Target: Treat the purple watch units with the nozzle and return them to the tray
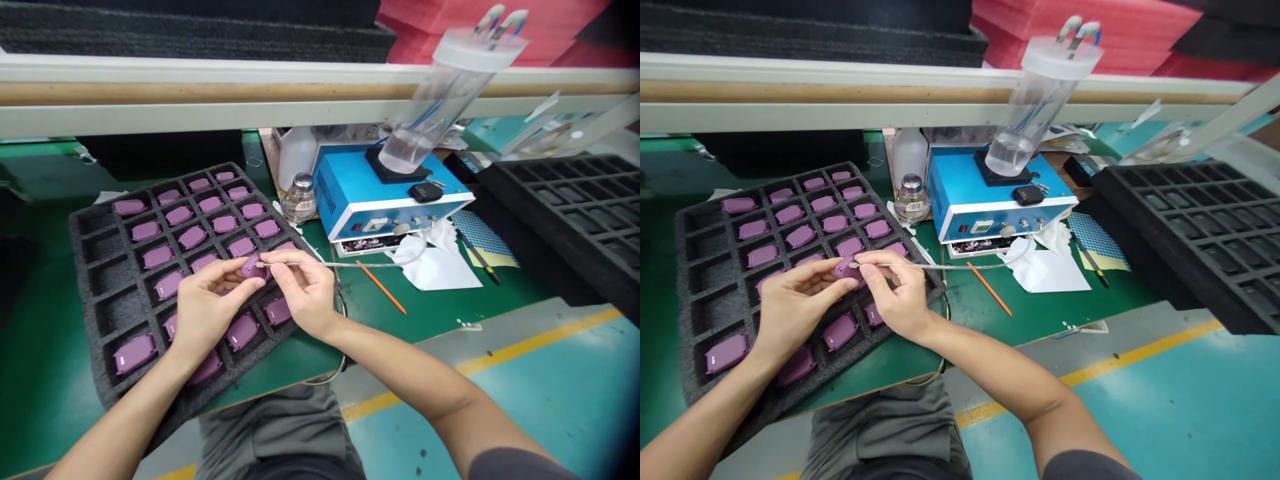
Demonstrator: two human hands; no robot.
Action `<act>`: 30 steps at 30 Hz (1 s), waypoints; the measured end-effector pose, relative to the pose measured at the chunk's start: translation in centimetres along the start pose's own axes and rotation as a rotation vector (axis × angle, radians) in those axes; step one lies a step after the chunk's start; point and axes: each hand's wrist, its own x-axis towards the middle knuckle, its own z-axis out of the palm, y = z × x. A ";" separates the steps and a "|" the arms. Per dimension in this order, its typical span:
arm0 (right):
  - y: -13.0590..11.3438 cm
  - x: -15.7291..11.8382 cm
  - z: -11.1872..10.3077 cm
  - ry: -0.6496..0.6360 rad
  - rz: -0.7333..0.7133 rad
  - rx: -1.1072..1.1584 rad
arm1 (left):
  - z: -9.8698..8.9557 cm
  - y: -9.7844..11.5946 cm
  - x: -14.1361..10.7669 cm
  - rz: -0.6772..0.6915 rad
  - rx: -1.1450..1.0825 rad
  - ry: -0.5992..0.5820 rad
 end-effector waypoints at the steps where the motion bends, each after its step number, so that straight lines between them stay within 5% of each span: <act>1: 0.0 0.0 0.0 -0.001 0.000 0.005 | 0.0 0.0 0.0 -0.002 -0.001 0.000; 30: 0.0 -0.3 -0.2 -0.005 0.002 0.007 | 0.6 -0.1 -0.1 0.041 0.047 0.009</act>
